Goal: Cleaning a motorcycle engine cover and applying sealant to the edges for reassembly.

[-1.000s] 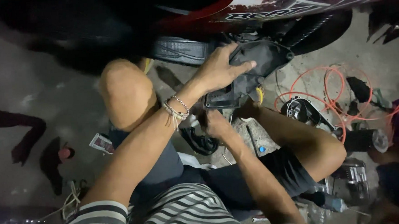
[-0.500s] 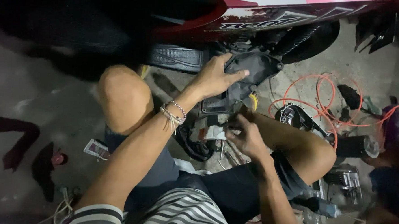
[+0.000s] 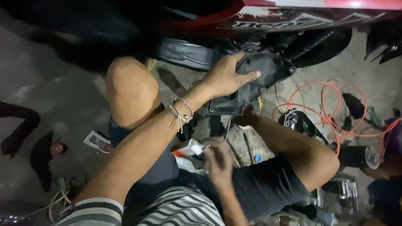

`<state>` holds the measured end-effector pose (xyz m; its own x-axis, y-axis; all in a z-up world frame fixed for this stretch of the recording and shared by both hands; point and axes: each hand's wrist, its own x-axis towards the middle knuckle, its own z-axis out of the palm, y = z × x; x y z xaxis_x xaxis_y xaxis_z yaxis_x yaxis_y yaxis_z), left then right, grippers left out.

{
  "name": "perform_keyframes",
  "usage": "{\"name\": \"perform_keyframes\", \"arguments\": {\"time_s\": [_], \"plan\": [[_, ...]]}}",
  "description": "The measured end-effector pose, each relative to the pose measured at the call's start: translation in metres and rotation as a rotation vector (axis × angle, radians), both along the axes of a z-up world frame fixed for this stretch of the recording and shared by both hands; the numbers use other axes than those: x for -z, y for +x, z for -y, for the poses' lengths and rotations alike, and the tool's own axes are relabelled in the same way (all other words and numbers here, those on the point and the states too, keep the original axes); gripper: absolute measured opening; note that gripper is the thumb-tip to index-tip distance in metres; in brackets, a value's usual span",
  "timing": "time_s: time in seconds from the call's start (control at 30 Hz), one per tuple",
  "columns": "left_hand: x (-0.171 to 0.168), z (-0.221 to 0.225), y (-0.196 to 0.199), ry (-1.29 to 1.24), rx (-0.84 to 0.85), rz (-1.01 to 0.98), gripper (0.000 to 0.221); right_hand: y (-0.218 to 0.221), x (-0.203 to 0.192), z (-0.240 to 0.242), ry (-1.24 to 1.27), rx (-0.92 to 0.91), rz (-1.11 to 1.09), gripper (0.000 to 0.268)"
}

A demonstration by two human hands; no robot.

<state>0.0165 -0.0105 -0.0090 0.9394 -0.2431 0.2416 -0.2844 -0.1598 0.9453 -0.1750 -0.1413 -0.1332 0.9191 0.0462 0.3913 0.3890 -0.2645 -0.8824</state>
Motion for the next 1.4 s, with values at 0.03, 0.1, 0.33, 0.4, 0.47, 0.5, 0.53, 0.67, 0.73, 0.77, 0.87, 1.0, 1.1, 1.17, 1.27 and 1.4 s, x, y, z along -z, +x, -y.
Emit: {"name": "perform_keyframes", "arguments": {"time_s": [0.03, 0.1, 0.33, 0.4, 0.47, 0.5, 0.53, 0.67, 0.73, 0.77, 0.87, 1.0, 1.1, 1.17, 1.27, 1.4], "plan": [[0.004, 0.004, 0.004, 0.066, -0.033, 0.062, 0.085, -0.008, 0.013, -0.004, 0.014, -0.108, -0.23, 0.014], [0.001, 0.003, 0.004, 0.088, -0.033, 0.048, 0.086, -0.005, 0.02, -0.023, 0.072, -0.175, -0.185, 0.016], [0.012, 0.009, 0.008, 0.094, -0.048, 0.056, 0.082, -0.006, 0.023, -0.015, -0.237, 0.032, 0.083, 0.016], [0.011, 0.009, 0.008, 0.092, -0.042, 0.053, 0.081, -0.005, 0.024, -0.007, -0.18, 0.081, 0.077, 0.013], [0.01, 0.009, 0.006, 0.093, -0.031, 0.049, 0.081, -0.004, 0.021, 0.004, -0.12, 0.135, 0.068, 0.01], [0.008, 0.008, 0.005, 0.084, -0.027, 0.038, 0.079, -0.002, 0.017, 0.011, -0.164, 0.174, 0.092, 0.01], [0.007, 0.008, 0.002, 0.075, -0.021, 0.02, 0.077, -0.003, 0.013, 0.018, -0.209, 0.214, 0.11, 0.009], [0.013, 0.011, 0.008, 0.089, -0.046, 0.022, 0.084, 0.0, 0.005, 0.014, 0.159, 0.095, -0.193, 0.017], [0.014, 0.01, 0.004, 0.081, -0.062, 0.055, 0.08, -0.013, 0.017, 0.007, 0.278, 0.141, -0.211, 0.023], [0.012, 0.009, 0.001, 0.078, -0.059, 0.039, 0.08, -0.015, 0.024, 0.006, 0.275, 0.145, -0.226, 0.023], [0.012, 0.01, 0.001, 0.068, -0.018, 0.053, 0.084, -0.016, 0.039, 0.006, 0.334, 0.114, -0.144, 0.021], [0.015, 0.011, 0.003, 0.106, -0.033, 0.048, 0.083, -0.023, 0.028, 0.007, 0.511, 0.279, -0.249, 0.022], [0.018, 0.014, 0.002, 0.128, 0.024, 0.059, 0.083, -0.023, -0.013, 0.008, 0.549, 0.425, -0.184, 0.026], [0.023, 0.015, 0.004, 0.143, 0.089, 0.068, 0.09, -0.01, -0.05, 0.015, 0.494, 0.574, -0.132, 0.034], [0.02, 0.022, -0.009, 0.078, 0.165, 0.132, 0.088, 0.008, -0.104, 0.044, 0.495, 0.492, 0.123, 0.032], [-0.01, 0.013, -0.035, 0.018, 0.311, 0.087, 0.082, 0.031, -0.17, 0.065, 0.204, 0.543, 0.288, 0.032]]}}
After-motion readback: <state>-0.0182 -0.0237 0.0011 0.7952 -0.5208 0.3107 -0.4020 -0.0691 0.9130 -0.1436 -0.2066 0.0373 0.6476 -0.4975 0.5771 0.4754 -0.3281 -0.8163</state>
